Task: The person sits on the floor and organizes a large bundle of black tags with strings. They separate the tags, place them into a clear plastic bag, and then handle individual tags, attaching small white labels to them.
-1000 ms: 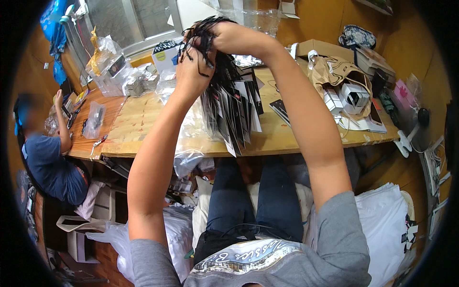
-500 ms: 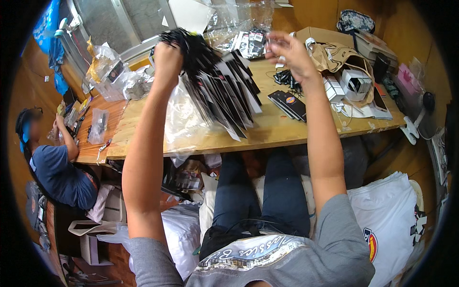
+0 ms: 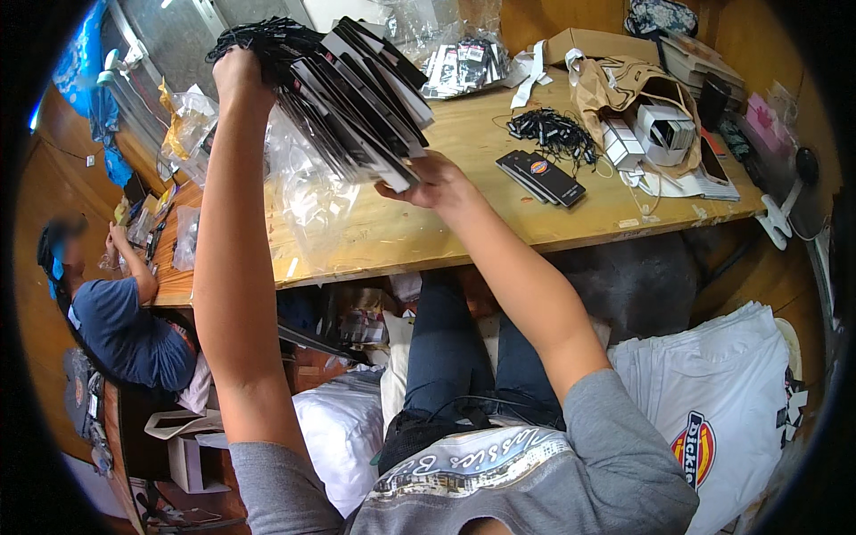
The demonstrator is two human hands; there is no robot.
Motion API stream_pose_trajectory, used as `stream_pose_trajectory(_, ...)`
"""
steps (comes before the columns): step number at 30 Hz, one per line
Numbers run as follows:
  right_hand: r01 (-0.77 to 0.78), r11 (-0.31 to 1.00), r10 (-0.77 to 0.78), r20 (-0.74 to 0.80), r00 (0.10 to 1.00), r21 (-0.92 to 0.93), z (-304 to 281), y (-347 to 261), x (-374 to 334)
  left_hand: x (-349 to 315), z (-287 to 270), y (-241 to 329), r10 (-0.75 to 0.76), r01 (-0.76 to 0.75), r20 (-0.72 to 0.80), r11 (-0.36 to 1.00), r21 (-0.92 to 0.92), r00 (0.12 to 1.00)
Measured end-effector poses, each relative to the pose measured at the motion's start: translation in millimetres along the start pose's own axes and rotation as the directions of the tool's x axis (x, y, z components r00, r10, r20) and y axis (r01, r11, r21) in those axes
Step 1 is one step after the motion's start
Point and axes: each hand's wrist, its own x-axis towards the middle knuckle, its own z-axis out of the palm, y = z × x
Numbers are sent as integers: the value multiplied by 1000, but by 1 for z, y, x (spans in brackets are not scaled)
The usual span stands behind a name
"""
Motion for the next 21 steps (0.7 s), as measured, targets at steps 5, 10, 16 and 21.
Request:
stream_pose_trajectory(5, 120, 969, -132, -43, 990, -215, 30, 19, -4, 31, -40, -54, -10, 47, -289, 991, 122, 957)
stream_pose_trajectory(10, 25, 991, -16, 67, 998, -131, 23, 17, 4, -6, -10, -8, -435, 172, -309, 771, -614, 846)
stream_pose_trajectory(16, -4, 938, -40, -120, 992, -347, 25, 4, 5, 5, -37, -37, -547, 261, -296, 721, -641, 783)
stream_pose_trajectory(21, 249, 884, -316, -113, 942, -397, 49, -31, -7, 4, -72, -100, -724, 465, -159, 578, -670, 671)
